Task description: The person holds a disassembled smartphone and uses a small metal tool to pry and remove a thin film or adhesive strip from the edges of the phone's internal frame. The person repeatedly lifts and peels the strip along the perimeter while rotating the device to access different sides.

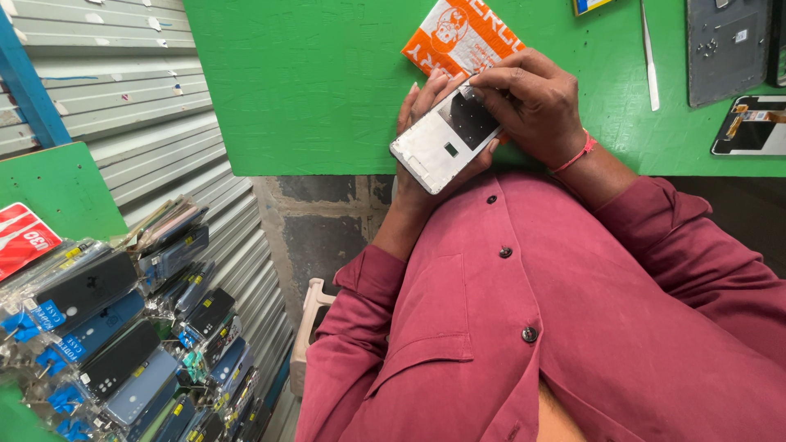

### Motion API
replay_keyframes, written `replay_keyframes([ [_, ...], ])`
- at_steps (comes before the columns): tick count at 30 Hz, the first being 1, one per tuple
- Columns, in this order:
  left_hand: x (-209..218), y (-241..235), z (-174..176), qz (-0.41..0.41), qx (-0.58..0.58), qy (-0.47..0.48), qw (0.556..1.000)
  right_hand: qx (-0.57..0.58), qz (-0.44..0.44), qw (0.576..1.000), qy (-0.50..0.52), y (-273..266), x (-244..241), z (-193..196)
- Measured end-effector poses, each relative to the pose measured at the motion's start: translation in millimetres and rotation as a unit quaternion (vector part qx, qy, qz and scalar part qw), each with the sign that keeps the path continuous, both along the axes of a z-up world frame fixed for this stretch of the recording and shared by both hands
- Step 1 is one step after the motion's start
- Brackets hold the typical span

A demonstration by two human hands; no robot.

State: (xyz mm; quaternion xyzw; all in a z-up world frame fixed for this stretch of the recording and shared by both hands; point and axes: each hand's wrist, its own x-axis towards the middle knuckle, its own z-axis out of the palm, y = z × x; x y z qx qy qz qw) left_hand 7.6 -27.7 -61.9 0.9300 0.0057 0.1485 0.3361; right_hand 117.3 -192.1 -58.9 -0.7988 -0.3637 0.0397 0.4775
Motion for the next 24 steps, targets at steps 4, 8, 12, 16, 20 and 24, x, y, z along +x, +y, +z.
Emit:
replay_keyframes([
  [4, 0, 0, 0, 0.001, 0.008, -0.002, 1.0, -0.001, 0.001, 1.0, -0.009, 1, 0, 1],
  [8, 1, -2, 0, 0.01, -0.008, -0.008, 1.0, -0.026, 0.04, 0.993, -0.112, -1, 3, 6],
  [12, 2, -4, -1, 0.013, 0.017, -0.008, 1.0, -0.066, 0.038, 0.987, -0.14, -2, 6, 11],
  [16, 0, -4, -3, 0.02, -0.002, -0.019, 1.0, -0.1, 0.012, 0.986, -0.13, 1, 6, 16],
  [20, 1, -5, -5, 0.019, 0.017, -0.027, 0.999, -0.136, -0.013, 0.987, -0.085, 0, 1, 23],
  [24, 1, -9, -6, 0.025, 0.034, -0.037, 0.998, -0.147, -0.029, 0.988, -0.032, -3, -3, 33],
])
